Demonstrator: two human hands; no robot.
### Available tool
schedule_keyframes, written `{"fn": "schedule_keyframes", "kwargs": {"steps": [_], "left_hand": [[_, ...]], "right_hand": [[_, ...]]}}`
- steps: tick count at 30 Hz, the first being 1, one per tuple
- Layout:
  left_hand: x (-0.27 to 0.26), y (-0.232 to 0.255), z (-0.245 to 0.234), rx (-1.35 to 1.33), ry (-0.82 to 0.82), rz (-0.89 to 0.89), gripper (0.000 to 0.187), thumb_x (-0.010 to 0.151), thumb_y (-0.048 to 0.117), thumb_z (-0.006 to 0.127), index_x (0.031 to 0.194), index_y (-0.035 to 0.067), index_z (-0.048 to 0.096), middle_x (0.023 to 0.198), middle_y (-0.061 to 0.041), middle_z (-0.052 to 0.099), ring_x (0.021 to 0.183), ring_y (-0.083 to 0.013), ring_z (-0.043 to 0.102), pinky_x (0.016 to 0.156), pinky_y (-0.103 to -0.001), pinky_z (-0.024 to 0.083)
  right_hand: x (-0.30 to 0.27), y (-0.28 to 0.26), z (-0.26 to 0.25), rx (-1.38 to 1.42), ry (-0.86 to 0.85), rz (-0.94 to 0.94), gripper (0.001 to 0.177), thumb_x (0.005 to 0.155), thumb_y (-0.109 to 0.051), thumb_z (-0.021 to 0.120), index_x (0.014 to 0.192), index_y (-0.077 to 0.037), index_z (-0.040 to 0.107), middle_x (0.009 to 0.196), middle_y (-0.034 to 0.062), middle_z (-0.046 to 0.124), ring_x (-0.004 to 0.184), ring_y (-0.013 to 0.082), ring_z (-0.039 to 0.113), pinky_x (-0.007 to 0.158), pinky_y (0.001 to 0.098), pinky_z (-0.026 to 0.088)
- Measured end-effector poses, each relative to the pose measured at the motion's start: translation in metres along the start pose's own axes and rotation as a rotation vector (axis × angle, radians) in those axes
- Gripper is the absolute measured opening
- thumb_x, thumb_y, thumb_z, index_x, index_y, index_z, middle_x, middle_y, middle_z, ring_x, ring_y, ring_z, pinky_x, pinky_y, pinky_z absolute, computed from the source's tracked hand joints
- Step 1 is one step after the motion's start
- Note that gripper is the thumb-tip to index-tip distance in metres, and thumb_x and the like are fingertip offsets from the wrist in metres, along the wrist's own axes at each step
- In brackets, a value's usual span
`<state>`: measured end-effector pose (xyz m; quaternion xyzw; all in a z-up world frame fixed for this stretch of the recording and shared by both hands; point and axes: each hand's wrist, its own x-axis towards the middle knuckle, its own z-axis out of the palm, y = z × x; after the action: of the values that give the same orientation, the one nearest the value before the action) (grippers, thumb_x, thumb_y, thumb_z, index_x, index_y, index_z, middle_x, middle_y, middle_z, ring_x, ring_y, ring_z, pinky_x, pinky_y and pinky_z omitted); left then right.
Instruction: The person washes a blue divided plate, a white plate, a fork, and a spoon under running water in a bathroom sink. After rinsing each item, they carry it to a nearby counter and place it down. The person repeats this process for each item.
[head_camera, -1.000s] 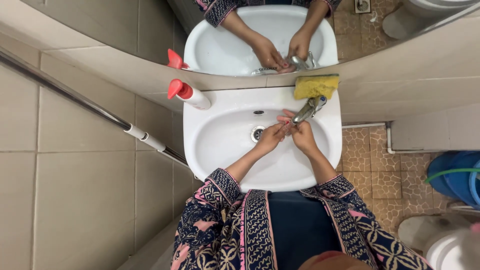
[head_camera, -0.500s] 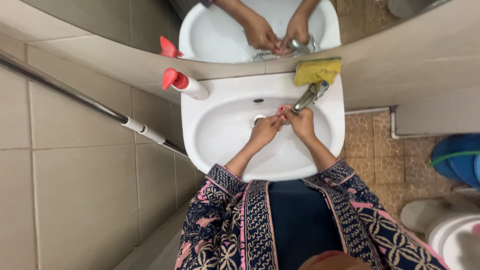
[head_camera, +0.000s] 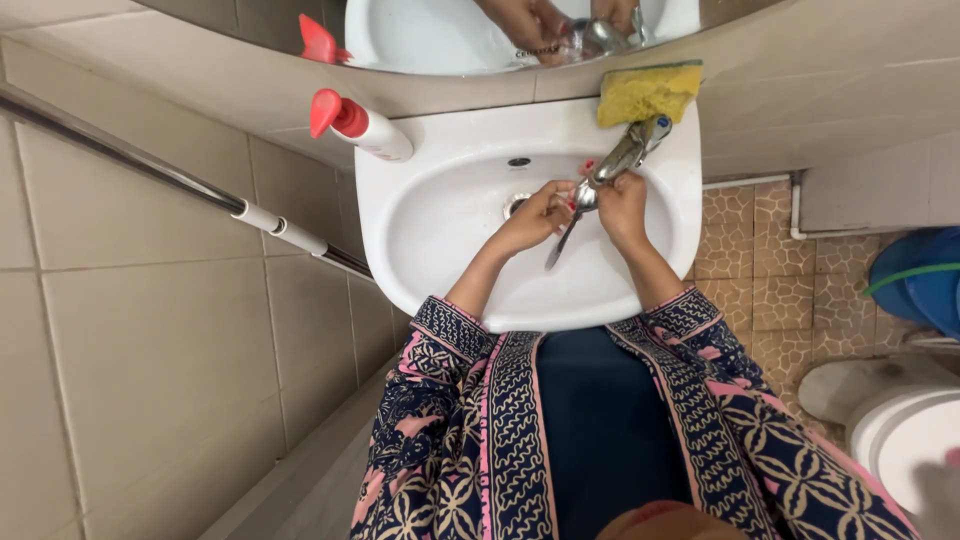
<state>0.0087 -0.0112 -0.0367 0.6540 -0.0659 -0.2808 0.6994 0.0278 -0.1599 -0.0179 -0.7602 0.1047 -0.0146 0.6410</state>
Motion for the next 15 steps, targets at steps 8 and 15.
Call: {"fn": "schedule_keyframes", "kwargs": {"steps": [8, 15], "left_hand": [[-0.012, 0.034, 0.014, 0.133, 0.182, 0.268, 0.05, 0.084, 0.009, 0.058, 0.125, 0.008, 0.029, 0.094, -0.012, 0.05, 0.072, -0.0192, 0.056, 0.056, -0.026, 0.052], [-0.008, 0.018, -0.008, 0.602, 0.376, 0.067, 0.024, 0.092, 0.018, 0.034, 0.1, 0.006, 0.053, 0.082, -0.019, 0.059, 0.082, -0.0366, 0.06, 0.072, -0.043, 0.05]], "right_hand": [[0.0, 0.002, 0.003, 0.305, -0.065, 0.272, 0.018, 0.089, -0.011, 0.049, 0.096, 0.004, 0.055, 0.081, 0.0145, 0.061, 0.065, 0.0205, 0.064, 0.058, 0.0354, 0.056], [0.015, 0.043, -0.005, 0.739, -0.186, 0.563, 0.028, 0.09, -0.007, 0.031, 0.094, 0.005, 0.055, 0.087, 0.0134, 0.059, 0.078, 0.02, 0.064, 0.074, 0.0334, 0.056]]}}
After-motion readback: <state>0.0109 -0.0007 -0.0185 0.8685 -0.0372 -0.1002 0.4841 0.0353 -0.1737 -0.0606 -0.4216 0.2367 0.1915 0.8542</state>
